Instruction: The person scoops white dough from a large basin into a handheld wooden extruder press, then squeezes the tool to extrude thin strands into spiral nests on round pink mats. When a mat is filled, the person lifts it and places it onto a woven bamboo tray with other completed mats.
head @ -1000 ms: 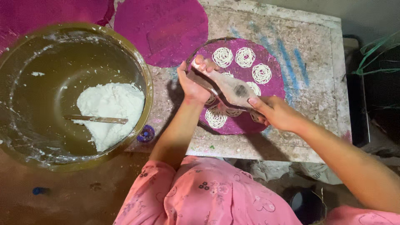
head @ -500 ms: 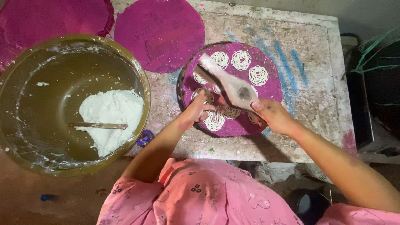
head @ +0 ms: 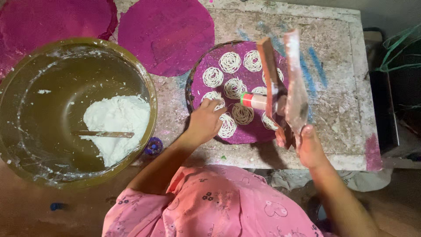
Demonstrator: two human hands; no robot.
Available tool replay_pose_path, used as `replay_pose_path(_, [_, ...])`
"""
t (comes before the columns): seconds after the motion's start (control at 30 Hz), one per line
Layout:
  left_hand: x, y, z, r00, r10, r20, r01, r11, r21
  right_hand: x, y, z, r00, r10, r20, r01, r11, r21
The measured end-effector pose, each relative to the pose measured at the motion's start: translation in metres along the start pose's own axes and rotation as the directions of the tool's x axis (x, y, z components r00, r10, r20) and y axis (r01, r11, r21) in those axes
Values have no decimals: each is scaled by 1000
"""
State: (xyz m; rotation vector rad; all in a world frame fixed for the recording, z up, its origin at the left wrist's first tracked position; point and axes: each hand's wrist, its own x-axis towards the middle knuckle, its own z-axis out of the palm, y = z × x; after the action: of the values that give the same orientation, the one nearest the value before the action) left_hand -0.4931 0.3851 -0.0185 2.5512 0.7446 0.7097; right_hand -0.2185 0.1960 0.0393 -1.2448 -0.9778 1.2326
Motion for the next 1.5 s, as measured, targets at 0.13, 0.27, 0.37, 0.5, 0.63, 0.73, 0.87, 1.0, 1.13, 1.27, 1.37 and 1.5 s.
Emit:
replay_pose_path(0.13, [7, 2, 10, 999, 17, 45, -18, 999, 39, -18, 3, 3, 993, -8, -120, 5, 1000, -18])
replay_pose_path(0.27, [9, -1, 13, 997, -60, 42, 66, 985, -159, -38, 5, -3, 991, -31, -127, 40, 997, 62])
replay_pose_path(0.37, [12, -2, 14, 997, -75, 21, 77, 989, -125, -44, 10, -7, 981, -64, -185, 83, 992, 93])
replay_pose_path(0.5, [14, 1, 15, 1000, 23, 20, -22, 999, -35, -48, 16, -11, 967, -91, -238, 114, 990, 86])
replay_pose_path(0.63, [13, 1, 13, 998, -30, 57, 39, 986, -163, -55, 20, -13, 957, -121, -265, 147, 986, 80])
replay_pose_path(0.73, [16, -2, 12, 1000, -24, 6, 25, 988, -151, -58, 22, -13, 961, -102, -257, 132, 986, 103])
replay_pose_path(0.87, [25, -5, 19, 999, -25, -31, 26, 1000, 18, -54, 24, -10, 951, -93, -294, 128, 986, 105])
replay_pose_path(1.0, [29, -2, 28, 999, -14, -34, 16, 999, 44, -55, 22, -9, 958, -123, -261, 162, 977, 136])
replay_pose_path(1.13, [26, 4, 24, 994, -78, -74, 67, 988, -140, -60, 25, -9, 941, -135, -310, 165, 983, 75])
replay_pose_path(1.27, [40, 13, 10, 991, -111, -75, 89, 963, -255, -63, 25, -25, 931, -117, -346, 165, 980, 111])
replay_pose_path(1.37, [69, 21, 2, 991, -110, -70, 65, 883, -465, -65, 12, -54, 937, -82, -341, 105, 993, 50])
replay_pose_path(1.5, [97, 28, -2, 991, -81, -104, -6, 757, -654, -66, -2, -86, 952, -40, -304, 37, 999, -16])
